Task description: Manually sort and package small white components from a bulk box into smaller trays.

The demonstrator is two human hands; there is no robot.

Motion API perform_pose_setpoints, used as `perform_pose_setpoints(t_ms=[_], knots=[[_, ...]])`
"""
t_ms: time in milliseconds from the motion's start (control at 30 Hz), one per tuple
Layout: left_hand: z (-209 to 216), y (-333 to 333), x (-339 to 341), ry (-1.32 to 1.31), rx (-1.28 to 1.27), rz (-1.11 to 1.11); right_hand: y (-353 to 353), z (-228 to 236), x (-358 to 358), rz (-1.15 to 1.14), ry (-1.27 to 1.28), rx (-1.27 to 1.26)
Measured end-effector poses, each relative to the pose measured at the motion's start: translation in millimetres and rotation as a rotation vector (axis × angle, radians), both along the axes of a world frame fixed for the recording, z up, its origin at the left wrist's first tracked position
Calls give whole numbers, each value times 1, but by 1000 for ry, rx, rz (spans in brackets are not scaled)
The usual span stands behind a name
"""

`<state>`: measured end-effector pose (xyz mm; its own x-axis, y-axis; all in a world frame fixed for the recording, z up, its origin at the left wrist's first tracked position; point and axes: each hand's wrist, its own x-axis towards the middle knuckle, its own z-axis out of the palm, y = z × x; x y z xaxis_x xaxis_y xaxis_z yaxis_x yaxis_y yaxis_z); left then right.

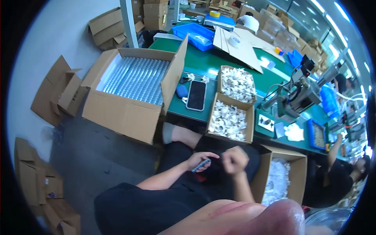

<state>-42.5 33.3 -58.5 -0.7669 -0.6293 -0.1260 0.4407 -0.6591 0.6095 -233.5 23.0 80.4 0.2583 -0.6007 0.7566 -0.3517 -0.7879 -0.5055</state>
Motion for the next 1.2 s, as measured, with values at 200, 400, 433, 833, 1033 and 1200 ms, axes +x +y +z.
perform_pose_setpoints(t_ms=[200,400,433,833,1033,1200], knots=[[14,-3,1,-187,-346,273,46,-74,27,-19,-112,522],[23,5,-7,-357,-456,366,36,-76,12,88,-101,648],[25,6,-9,-313,-376,360,35,-75,10,89,-150,649],[-20,99,0,-275,76,128,-53,2,-158,-546,-250,574],[-10,123,0,-346,-89,-53,-133,13,-192,-731,5,365],[-22,127,2,-420,14,-98,-145,13,-184,-714,57,448]])
